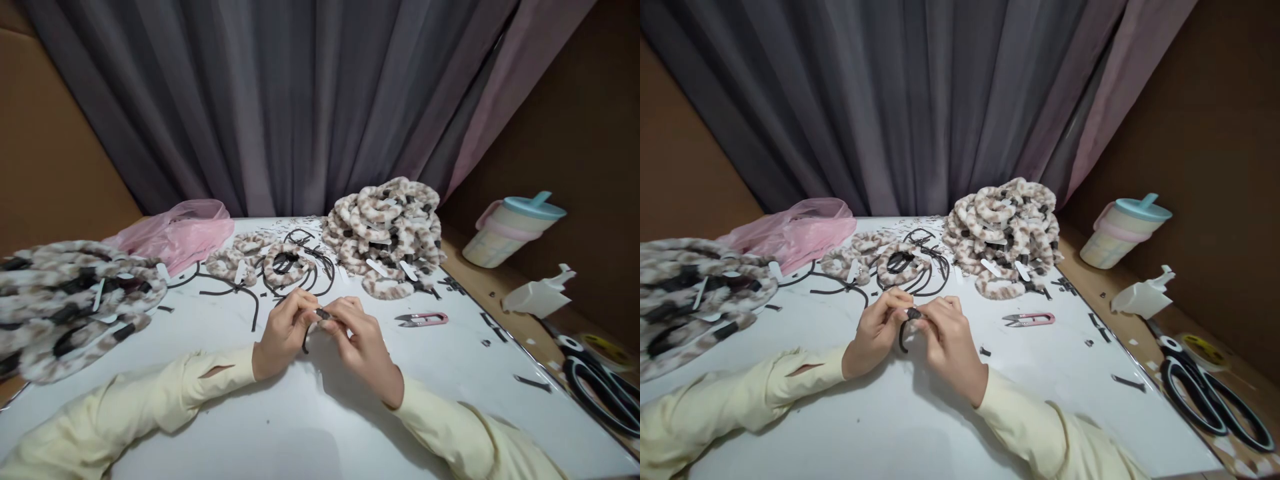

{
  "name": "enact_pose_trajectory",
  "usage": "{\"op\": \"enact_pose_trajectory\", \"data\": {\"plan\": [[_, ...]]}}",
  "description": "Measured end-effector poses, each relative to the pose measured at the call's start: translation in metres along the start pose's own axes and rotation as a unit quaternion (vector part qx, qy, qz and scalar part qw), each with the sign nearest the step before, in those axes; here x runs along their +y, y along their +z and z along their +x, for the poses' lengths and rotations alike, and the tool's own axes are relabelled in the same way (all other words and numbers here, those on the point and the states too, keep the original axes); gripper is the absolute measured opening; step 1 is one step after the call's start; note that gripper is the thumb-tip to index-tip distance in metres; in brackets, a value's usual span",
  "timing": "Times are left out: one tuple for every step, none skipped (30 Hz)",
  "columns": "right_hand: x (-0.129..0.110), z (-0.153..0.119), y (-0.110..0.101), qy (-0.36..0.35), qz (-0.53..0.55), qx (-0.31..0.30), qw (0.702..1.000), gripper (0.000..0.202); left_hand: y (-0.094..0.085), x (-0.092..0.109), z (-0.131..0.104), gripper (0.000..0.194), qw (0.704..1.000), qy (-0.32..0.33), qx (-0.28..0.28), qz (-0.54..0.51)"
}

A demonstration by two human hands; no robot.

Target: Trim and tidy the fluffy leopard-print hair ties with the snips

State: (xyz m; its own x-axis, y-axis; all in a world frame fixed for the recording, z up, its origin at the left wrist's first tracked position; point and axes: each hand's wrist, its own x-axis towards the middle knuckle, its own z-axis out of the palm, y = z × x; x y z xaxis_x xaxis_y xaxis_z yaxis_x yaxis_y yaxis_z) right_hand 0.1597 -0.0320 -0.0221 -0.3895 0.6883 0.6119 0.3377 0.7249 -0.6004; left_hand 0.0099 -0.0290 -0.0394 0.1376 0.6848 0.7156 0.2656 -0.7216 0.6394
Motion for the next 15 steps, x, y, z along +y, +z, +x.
{"op": "enact_pose_trajectory", "data": {"plan": [[0.000, -0.001, 0.001, -0.022, -0.030, 0.009, 0.999, 0.019, 0.001, 0.002, -0.001, 0.022, 1.000, -0.028, 0.000, -0.004], [0.001, -0.001, 0.002, -0.043, -0.061, 0.017, 0.997, 0.020, 0.002, 0.004, -0.001, 0.023, 0.999, -0.054, -0.001, -0.010], [0.002, -0.001, 0.002, -0.063, -0.090, 0.022, 0.994, 0.021, 0.002, 0.006, -0.002, 0.023, 0.997, -0.077, -0.003, -0.019], [0.003, -0.001, 0.002, -0.080, -0.116, 0.025, 0.990, 0.022, 0.002, 0.008, -0.001, 0.024, 0.995, -0.098, -0.005, -0.030], [0.004, 0.000, 0.002, -0.095, -0.138, 0.027, 0.986, 0.022, 0.002, 0.009, -0.001, 0.025, 0.992, -0.117, -0.007, -0.042], [0.005, 0.000, 0.001, -0.106, -0.155, 0.028, 0.982, 0.022, 0.002, 0.010, 0.000, 0.025, 0.990, -0.134, -0.009, -0.053], [0.006, 0.001, 0.000, -0.114, -0.168, 0.027, 0.979, 0.022, 0.002, 0.010, 0.001, 0.025, 0.987, -0.150, -0.012, -0.062], [0.007, 0.001, -0.001, -0.119, -0.177, 0.025, 0.977, 0.022, 0.001, 0.011, 0.002, 0.026, 0.984, -0.166, -0.015, -0.067], [0.008, 0.002, -0.001, -0.120, -0.183, 0.021, 0.976, 0.022, 0.000, 0.011, 0.004, 0.026, 0.981, -0.181, -0.019, -0.069], [0.008, 0.003, -0.002, -0.120, -0.184, 0.017, 0.975, 0.022, -0.001, 0.011, 0.005, 0.026, 0.979, -0.193, -0.023, -0.065], [0.009, 0.003, -0.003, -0.119, -0.184, 0.012, 0.976, 0.021, -0.002, 0.010, 0.006, 0.027, 0.977, -0.202, -0.026, -0.057], [0.010, 0.004, -0.003, -0.118, -0.182, 0.005, 0.976, 0.021, -0.003, 0.010, 0.006, 0.027, 0.978, -0.204, -0.029, -0.044], [0.010, 0.004, -0.004, -0.118, -0.181, -0.003, 0.976, 0.021, -0.004, 0.009, 0.007, 0.027, 0.979, -0.198, -0.033, -0.030], [0.011, 0.005, -0.004, -0.119, -0.181, -0.011, 0.976, 0.020, -0.005, 0.008, 0.007, 0.026, 0.982, -0.186, -0.036, -0.014], [0.011, 0.005, -0.004, -0.120, -0.183, -0.018, 0.976, 0.020, -0.006, 0.007, 0.008, 0.025, 0.985, -0.168, -0.039, 0.001]]}}
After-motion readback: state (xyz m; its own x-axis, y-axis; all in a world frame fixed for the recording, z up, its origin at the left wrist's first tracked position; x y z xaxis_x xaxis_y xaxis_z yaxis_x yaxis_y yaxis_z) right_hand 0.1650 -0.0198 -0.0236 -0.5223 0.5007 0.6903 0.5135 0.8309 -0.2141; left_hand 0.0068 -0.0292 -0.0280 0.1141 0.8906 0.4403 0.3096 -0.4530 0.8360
